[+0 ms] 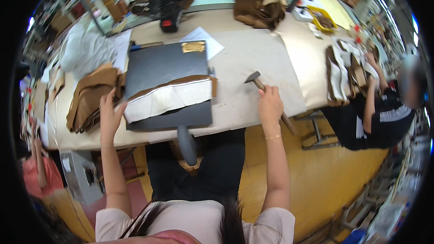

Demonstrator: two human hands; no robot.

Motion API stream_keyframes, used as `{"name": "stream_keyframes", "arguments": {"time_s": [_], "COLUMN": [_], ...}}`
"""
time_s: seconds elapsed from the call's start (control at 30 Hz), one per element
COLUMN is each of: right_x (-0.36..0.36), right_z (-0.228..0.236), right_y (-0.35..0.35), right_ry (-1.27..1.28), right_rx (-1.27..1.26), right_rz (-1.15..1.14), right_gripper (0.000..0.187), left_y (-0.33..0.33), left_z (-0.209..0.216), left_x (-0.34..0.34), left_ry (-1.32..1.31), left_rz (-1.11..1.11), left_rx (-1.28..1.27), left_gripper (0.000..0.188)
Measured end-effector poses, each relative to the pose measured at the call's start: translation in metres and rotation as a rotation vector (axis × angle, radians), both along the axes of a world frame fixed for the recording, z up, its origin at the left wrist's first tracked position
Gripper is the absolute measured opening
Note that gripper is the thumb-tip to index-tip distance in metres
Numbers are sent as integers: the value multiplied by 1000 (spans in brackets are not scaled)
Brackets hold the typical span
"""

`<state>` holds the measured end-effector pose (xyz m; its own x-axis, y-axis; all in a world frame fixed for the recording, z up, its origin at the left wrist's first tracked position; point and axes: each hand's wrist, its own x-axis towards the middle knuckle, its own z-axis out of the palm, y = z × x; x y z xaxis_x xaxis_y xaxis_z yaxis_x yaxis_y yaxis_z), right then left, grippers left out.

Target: The person repeatedly places a brown leather piece over a curved shoe-last form, then uses a hammer to tap the edges and shape the leather. They remove the piece, inspect it, and repeat the process several times. A coworker is visible across the table working on similar items.

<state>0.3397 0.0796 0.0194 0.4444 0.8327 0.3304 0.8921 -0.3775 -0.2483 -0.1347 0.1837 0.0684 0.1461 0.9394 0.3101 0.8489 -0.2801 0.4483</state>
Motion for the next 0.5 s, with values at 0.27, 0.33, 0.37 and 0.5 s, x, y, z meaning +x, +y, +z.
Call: {"name": "stream_keyframes", "arguments": {"time_s": [0.27, 0.33, 0.37, 0.5], "right_x": [-70, -79, -84, -88], "right_z": [46, 48, 50, 52], "right_y": [-3, 0, 3, 14], "right_ry": [461, 508, 533, 522], "right_rx": [-12, -22, -27, -23], "right_rz": [161, 204, 229, 274], "right_gripper": [28, 29, 29, 29], "left_y": [55, 59, 62, 74], "left_z": [-22, -26, -28, -30], "left_x": [168, 196, 204, 219], "left_ry": [-118, -56, -24, -22], "left_rz": [-605, -634, -646, -676], "left_rx": [-253, -260, -262, -397], "left_gripper": [26, 26, 26, 27]}}
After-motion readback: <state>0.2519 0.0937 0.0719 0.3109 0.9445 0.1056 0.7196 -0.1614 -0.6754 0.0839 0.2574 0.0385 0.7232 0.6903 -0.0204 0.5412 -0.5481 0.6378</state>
